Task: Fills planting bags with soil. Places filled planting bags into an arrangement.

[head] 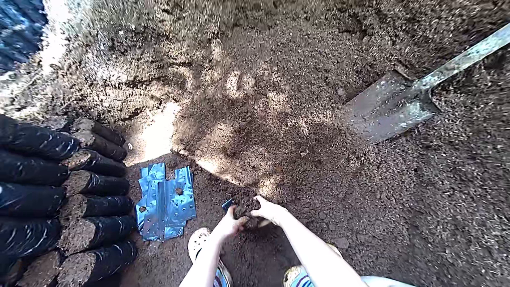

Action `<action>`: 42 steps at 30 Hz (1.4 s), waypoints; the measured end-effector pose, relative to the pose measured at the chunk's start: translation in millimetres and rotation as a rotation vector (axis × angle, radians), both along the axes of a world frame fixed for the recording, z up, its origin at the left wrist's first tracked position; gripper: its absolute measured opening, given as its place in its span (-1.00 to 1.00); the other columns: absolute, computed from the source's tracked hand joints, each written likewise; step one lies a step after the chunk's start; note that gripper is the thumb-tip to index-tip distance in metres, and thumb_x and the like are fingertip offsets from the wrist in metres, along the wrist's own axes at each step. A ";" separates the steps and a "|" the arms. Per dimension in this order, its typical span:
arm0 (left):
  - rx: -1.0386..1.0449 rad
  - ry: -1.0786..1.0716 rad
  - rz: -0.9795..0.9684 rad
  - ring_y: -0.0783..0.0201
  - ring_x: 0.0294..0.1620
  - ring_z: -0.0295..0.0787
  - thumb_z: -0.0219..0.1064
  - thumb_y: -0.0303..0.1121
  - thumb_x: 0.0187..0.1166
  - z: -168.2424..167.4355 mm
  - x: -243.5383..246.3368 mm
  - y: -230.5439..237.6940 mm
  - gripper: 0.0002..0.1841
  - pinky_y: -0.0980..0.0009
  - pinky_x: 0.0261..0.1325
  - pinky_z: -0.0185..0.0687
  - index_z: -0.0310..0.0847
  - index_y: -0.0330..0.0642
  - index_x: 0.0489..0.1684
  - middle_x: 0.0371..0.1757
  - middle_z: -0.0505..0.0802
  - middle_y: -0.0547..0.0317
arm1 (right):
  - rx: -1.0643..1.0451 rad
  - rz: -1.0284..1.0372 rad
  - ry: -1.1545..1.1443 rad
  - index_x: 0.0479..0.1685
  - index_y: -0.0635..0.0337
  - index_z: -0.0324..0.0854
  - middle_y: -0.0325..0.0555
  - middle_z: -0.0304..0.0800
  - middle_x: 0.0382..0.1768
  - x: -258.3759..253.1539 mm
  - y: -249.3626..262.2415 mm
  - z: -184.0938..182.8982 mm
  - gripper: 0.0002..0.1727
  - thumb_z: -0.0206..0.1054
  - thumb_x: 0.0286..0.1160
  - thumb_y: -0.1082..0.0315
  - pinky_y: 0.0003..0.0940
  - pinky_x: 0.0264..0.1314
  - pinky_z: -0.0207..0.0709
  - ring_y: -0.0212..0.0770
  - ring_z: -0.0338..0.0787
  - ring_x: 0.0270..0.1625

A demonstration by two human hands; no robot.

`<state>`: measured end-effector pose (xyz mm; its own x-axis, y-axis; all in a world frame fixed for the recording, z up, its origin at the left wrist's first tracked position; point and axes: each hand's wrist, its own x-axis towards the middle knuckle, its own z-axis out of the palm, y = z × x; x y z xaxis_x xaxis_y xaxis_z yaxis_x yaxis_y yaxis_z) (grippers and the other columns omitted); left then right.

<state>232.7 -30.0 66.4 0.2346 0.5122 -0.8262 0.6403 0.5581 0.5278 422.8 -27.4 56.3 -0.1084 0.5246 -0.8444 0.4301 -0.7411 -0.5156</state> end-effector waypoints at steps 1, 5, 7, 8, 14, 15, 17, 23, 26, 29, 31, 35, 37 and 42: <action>-0.069 -0.086 0.082 0.26 -0.37 0.59 0.14 0.07 0.81 -0.7 -6.5 0.3 -0.26 0.31 -0.23 0.51 -0.09 0.05 0.90 -0.12 0.79 -0.03 | -0.073 -0.083 0.148 0.89 -0.14 -0.08 0.26 0.33 0.68 7.8 1.7 -2.8 -0.17 0.32 0.71 0.15 0.32 0.39 0.57 0.31 0.59 0.51; -0.151 -0.124 0.252 0.36 -0.61 0.48 -0.04 0.11 0.87 -7.8 -10.4 -2.8 -0.47 0.47 -0.55 0.35 0.12 0.09 0.69 -0.32 0.68 0.09 | -0.207 -0.173 0.206 0.86 -0.11 0.10 0.14 0.20 0.78 2.8 5.7 -6.1 -0.19 0.25 0.68 -0.17 0.36 0.57 0.39 0.25 0.36 0.72; -0.113 -0.107 0.259 0.39 -0.56 0.45 0.06 -0.03 0.88 -8.7 -7.6 0.0 -0.50 0.47 -0.52 0.33 0.13 0.04 0.69 -0.21 0.65 0.09 | -0.114 -0.027 0.072 0.86 -0.04 0.08 0.17 0.30 0.72 -6.4 10.1 -1.7 -0.14 0.36 0.63 -0.10 0.27 0.52 0.50 0.22 0.48 0.65; -0.091 -0.107 0.275 0.38 -0.50 0.42 0.11 -0.11 0.87 -11.1 -7.6 0.4 -0.50 0.46 -0.47 0.33 0.14 0.01 0.69 -0.13 0.63 0.07 | -0.062 0.065 -0.001 0.87 -0.01 0.07 0.18 0.32 0.71 -10.2 12.8 0.8 -0.11 0.39 0.61 -0.08 0.23 0.52 0.52 0.20 0.52 0.63; 0.211 0.109 0.319 -0.19 0.33 0.72 0.29 -0.35 0.71 -21.5 0.5 -14.0 -0.62 -0.22 0.36 0.55 0.48 -0.18 0.45 0.30 0.76 -0.27 | 0.208 0.548 -0.333 0.79 0.14 0.23 0.07 0.34 0.74 -40.6 22.2 17.5 -0.26 0.36 0.66 0.10 -0.01 0.84 0.10 -0.01 0.28 0.81; 0.252 0.130 0.342 -0.22 0.35 0.72 0.29 -0.33 0.72 -21.7 2.4 -18.6 -0.63 -0.26 0.37 0.53 0.51 -0.15 0.45 0.30 0.77 -0.27 | 0.221 0.579 -0.356 0.78 0.13 0.26 0.06 0.36 0.73 -41.5 23.4 19.7 -0.27 0.36 0.65 0.10 0.00 0.83 0.12 -0.01 0.29 0.80; 0.272 0.085 0.408 -0.15 0.30 0.76 0.21 -0.20 0.80 -19.1 1.5 -28.9 -0.58 -0.19 0.37 0.57 0.47 -0.15 0.55 0.30 0.79 -0.24 | 0.205 0.648 -0.349 0.72 0.15 0.32 0.14 0.43 0.67 -34.8 33.3 23.6 -0.26 0.39 0.61 0.04 0.11 0.77 0.20 0.08 0.37 0.75; -0.309 -0.204 0.792 0.16 -0.43 0.77 0.04 0.03 0.87 1.8 23.1 -47.9 -0.20 0.31 -0.33 0.69 -0.55 0.25 0.90 -0.15 0.79 -0.21 | -0.020 0.623 -0.195 0.74 -0.05 0.39 0.16 0.49 0.63 -17.8 55.8 23.8 -0.19 -0.07 0.71 -0.40 0.30 0.64 0.28 0.17 0.50 0.65; -0.276 -0.282 1.074 0.26 -0.54 0.65 0.14 -0.33 0.85 -0.2 36.7 -36.8 -0.32 0.44 -0.56 0.59 -0.26 0.10 0.82 -0.10 0.63 -0.10 | 0.095 0.710 -0.233 0.67 0.10 0.42 0.18 0.49 0.62 -23.2 53.6 13.8 -0.31 0.04 0.79 -0.20 0.21 0.67 0.25 0.12 0.47 0.67; -0.267 -0.302 1.223 0.48 -0.80 0.32 0.02 -0.44 0.86 -3.6 47.9 -30.8 -0.62 0.62 -0.81 0.23 -0.02 -0.01 0.52 -0.47 0.46 0.19 | 0.218 0.742 -0.266 0.68 0.15 0.37 0.18 0.47 0.63 -28.7 47.3 9.8 -0.41 0.12 0.82 0.02 0.16 0.74 0.21 0.11 0.42 0.71; -0.246 -0.237 1.144 0.51 -0.84 0.20 0.00 -0.41 0.87 -6.1 52.1 -28.9 -0.73 0.62 -0.84 0.11 0.03 -0.04 0.39 -0.55 0.39 0.26 | 0.275 0.768 -0.322 0.72 0.09 0.32 0.11 0.48 0.64 -32.8 40.3 15.2 -0.46 0.06 0.84 0.13 0.19 0.71 0.27 0.11 0.44 0.71; -0.128 0.055 0.512 0.35 -0.63 0.40 0.01 -0.19 0.89 -3.7 37.7 -17.8 -0.47 0.42 -0.54 0.36 -0.05 -0.20 0.70 -0.40 0.53 0.15 | 0.408 0.713 -0.363 0.60 0.06 0.51 0.11 0.60 0.55 -10.7 49.0 29.0 -0.46 0.09 0.81 -0.02 0.29 0.62 0.32 0.15 0.53 0.63; -0.063 0.243 0.208 0.19 -0.30 0.70 -0.02 -0.05 0.88 1.0 30.4 -12.4 -0.41 0.24 -0.19 0.62 0.04 -0.20 0.75 -0.10 0.74 -0.03 | 0.502 0.519 -0.383 0.55 0.06 0.54 0.15 0.69 0.43 23.0 72.2 32.5 -0.38 0.12 0.74 -0.17 0.32 0.54 0.41 0.19 0.63 0.52; 0.756 0.399 -0.156 -0.32 0.49 0.58 0.31 -0.06 0.63 -1.4 20.5 -46.8 -0.43 -0.15 0.37 0.59 0.52 -0.21 0.53 0.55 0.59 -0.32 | 0.529 0.311 -0.599 0.58 0.09 0.54 0.22 0.43 0.63 92.4 117.5 -24.2 -0.40 0.48 0.52 0.22 0.26 0.57 0.41 0.33 0.48 0.59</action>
